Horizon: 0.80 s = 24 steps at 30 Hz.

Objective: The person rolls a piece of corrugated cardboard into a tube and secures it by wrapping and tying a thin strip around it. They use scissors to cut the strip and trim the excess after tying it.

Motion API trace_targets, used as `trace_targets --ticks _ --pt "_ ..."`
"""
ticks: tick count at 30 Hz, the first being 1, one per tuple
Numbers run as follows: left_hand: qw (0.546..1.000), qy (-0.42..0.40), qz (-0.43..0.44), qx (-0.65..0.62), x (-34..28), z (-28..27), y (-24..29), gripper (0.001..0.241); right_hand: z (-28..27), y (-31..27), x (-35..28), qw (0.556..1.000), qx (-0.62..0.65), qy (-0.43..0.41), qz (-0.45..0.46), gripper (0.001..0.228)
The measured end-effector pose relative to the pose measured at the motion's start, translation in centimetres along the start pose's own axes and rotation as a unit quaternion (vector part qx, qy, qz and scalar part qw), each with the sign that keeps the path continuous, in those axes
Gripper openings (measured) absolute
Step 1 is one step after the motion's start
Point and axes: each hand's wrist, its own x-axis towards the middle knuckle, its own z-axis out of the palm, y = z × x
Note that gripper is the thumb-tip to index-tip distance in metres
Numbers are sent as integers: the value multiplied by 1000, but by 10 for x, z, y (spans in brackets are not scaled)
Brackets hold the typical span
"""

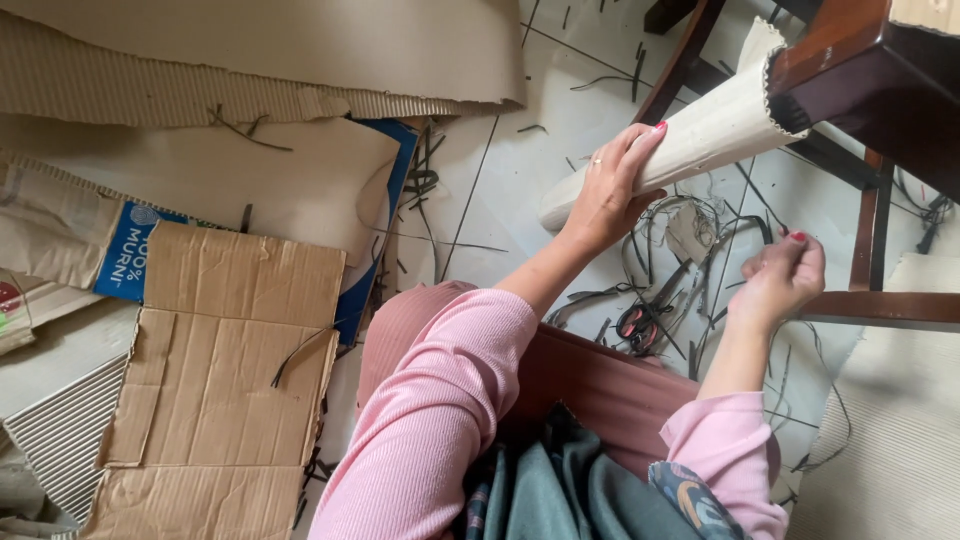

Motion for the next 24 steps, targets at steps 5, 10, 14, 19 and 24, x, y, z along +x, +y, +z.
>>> trace_targets --ticks 5,10,14,19,24 --pt "1000 -25 -18 6 1 0 0 100 11 0 12 1000 6 10 3 20" --pt "1000 -21 -17 4 1 2 -2 89 27 -2 29 1000 -1 -27 -5 20" --pt "1000 -19 -10 9 1 1 -2 91 53 -9 38 998 -55 -40 -13 18" --pt "990 -12 10 -139 19 -8 -8 106 68 -4 43 997 -24 -72 -22 20" --pt "947 -74 -136 -281 38 -31 16 85 76 -11 41 996 -22 -90 6 18"
